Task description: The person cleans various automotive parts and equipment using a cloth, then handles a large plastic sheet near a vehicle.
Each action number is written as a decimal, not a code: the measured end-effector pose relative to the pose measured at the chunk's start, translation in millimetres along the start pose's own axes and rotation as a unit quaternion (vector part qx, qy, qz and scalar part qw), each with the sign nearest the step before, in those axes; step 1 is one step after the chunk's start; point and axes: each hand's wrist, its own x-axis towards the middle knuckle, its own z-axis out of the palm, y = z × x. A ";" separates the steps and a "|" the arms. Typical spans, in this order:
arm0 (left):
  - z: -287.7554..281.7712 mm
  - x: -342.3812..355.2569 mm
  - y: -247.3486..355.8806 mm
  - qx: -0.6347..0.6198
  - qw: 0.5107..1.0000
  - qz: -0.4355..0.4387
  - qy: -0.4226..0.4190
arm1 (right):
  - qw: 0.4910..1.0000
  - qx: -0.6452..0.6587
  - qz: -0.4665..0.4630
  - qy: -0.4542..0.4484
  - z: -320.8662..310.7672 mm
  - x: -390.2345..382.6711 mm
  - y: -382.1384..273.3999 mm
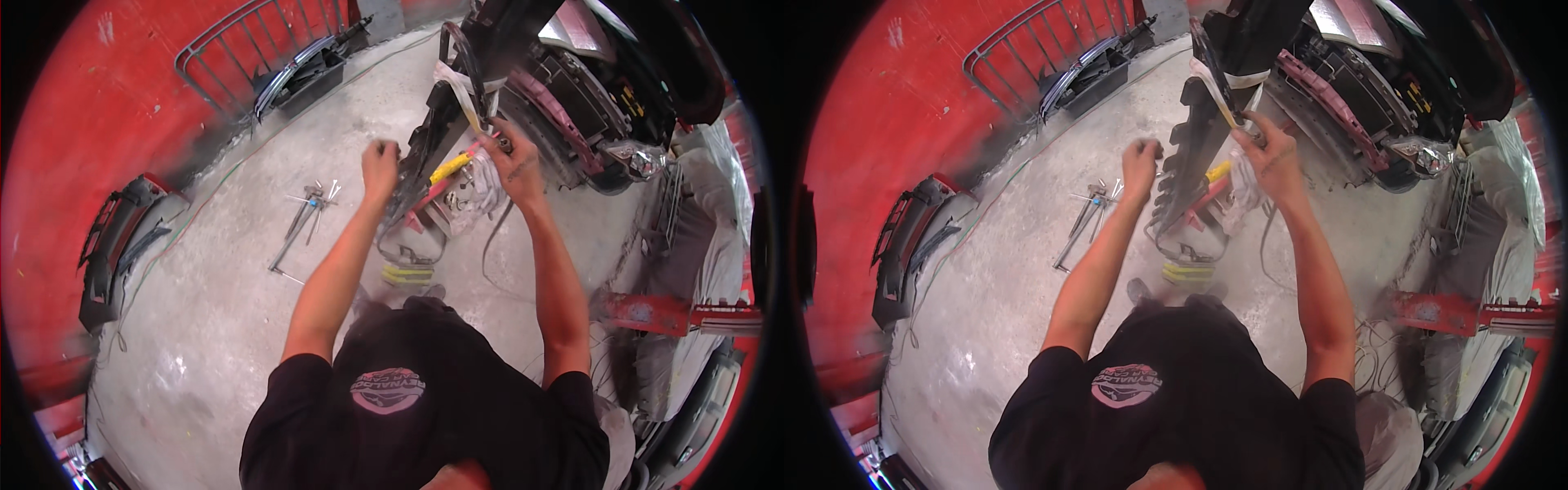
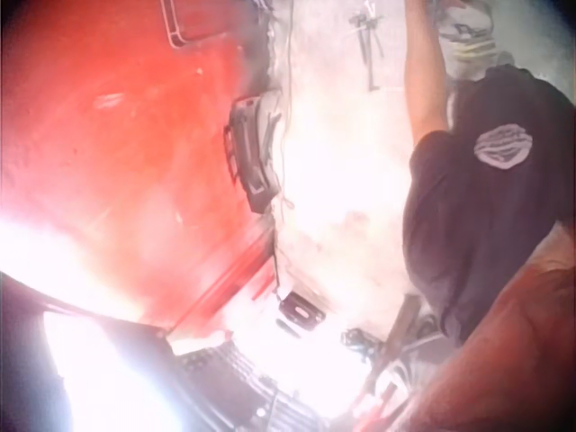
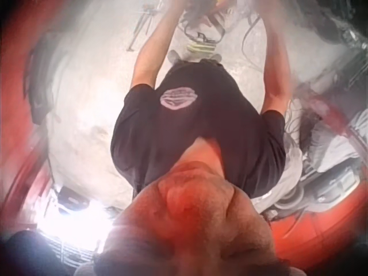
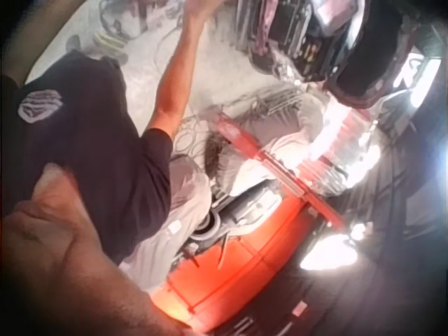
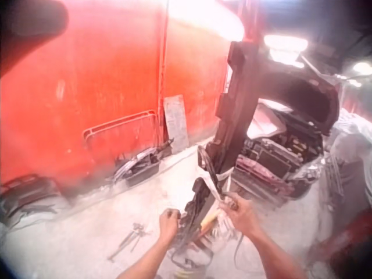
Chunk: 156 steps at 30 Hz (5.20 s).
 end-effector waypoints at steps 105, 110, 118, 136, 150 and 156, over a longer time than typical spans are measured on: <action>162.5 -76.4 -779.5 0.474 0.585 -0.253 -0.607 | 0.813 0.128 0.544 -0.163 260.8 -620.3 395.4; 148.8 -104.1 -752.1 0.519 0.553 -0.131 -0.638 | 0.801 0.107 0.570 -0.148 264.2 -627.0 400.2; 133.9 -163.0 -725.3 0.541 0.586 -0.025 -0.603 | 0.800 0.100 0.584 -0.098 280.4 -620.9 403.2; 160.2 -168.2 -709.9 0.609 0.487 0.218 -0.587 | 0.810 0.036 0.569 -0.135 294.8 -617.8 386.5; 41.1 -208.5 -650.9 0.509 0.710 0.074 -0.481 | 0.842 -0.005 0.530 -0.100 284.3 -632.8 389.4; -167.3 -258.4 -548.8 0.535 0.726 -0.123 -0.414 | 0.880 -0.032 0.474 -0.017 250.9 -650.8 367.2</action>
